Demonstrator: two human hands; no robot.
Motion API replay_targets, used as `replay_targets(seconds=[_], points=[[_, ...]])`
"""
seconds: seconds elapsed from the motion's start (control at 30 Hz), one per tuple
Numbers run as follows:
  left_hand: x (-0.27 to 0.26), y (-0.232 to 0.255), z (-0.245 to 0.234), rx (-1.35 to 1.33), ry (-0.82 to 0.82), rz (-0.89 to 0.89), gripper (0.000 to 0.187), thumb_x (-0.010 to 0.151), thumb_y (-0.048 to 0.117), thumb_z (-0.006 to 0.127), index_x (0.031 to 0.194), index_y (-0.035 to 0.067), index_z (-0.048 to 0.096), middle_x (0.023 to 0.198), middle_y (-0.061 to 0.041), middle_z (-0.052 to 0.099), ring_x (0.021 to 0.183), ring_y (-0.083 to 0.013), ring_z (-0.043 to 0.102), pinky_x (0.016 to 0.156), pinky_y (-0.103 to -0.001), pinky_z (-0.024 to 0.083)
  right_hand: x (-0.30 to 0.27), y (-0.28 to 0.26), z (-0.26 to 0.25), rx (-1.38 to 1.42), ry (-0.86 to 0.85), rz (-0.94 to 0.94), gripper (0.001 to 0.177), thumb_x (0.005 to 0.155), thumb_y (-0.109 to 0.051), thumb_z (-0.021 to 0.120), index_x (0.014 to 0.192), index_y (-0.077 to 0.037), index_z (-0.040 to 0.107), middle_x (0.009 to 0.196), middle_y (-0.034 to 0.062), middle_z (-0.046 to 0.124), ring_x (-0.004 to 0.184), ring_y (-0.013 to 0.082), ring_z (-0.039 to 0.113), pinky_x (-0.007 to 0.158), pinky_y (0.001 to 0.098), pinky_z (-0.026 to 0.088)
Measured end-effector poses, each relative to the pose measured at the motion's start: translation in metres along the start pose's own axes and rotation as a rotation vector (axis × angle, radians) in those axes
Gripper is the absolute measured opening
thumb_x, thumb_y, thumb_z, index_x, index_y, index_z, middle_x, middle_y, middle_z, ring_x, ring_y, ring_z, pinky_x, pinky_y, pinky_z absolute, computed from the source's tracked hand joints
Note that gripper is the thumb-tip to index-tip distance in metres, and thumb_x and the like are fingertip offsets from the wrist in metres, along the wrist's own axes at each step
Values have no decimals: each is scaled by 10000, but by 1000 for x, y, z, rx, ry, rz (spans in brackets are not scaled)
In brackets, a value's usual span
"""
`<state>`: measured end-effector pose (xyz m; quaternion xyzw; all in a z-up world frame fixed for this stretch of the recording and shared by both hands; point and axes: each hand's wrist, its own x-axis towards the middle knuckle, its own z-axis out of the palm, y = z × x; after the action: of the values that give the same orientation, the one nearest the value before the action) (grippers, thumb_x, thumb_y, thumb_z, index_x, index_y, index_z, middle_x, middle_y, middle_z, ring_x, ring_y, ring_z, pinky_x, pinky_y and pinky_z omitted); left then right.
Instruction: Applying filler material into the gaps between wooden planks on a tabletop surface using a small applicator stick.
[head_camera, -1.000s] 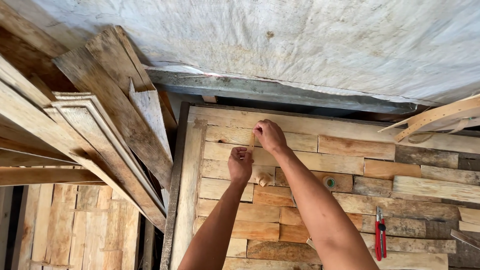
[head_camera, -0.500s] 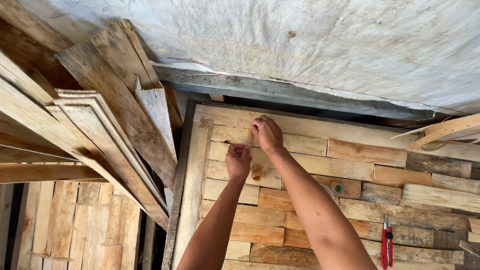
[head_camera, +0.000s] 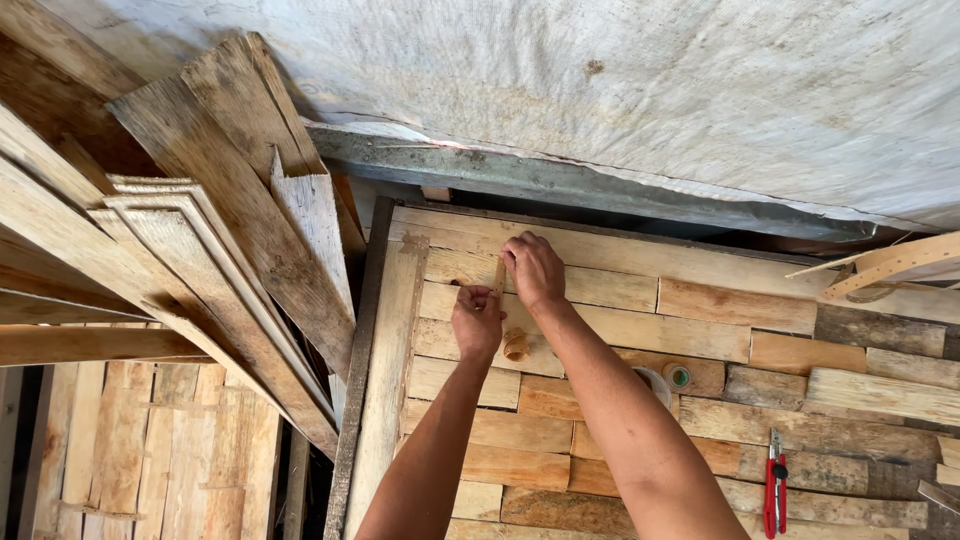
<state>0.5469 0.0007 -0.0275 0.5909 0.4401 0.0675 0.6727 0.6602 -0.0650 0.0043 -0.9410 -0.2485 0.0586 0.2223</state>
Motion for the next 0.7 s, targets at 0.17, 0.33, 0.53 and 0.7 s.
replay_targets(seconds=[0.17, 0.33, 0.53, 0.7], points=[[1, -2, 0, -6, -1, 23, 165, 951, 103, 683, 1025, -26, 612, 855, -96, 703, 625, -144, 696, 534, -276, 566, 0, 0, 4, -27, -3, -4, 79, 891, -172, 749, 914, -117, 698, 988, 36, 676, 986, 276, 647, 762, 438, 549], [0, 2, -1, 18, -11, -5, 165, 951, 101, 680, 1037, -19, 607, 862, -93, 703, 641, -137, 705, 545, -272, 582, 6, 1, 3, 70, 88, -10, 267, 827, -161, 783, 1047, -92, 648, 1029, 68, 700, 963, 312, 654, 767, 448, 540], [-1, 4, -1, 26, -6, -8, 163, 944, 89, 679, 1042, -17, 603, 860, -92, 708, 645, -141, 709, 549, -273, 579, 19, 24, 18, 264, -52, 216, 293, 921, -207, 756, 1128, -90, 585, 936, 60, 736, 853, 266, 699, 751, 422, 540], [-4, 9, -2, 32, -9, -11, 165, 949, 94, 674, 1046, -20, 605, 861, -90, 708, 644, -138, 709, 549, -278, 577, 22, 17, 13, 270, -103, 264, 373, 883, -238, 814, 1100, -77, 556, 923, 83, 734, 859, 249, 700, 762, 414, 543]])
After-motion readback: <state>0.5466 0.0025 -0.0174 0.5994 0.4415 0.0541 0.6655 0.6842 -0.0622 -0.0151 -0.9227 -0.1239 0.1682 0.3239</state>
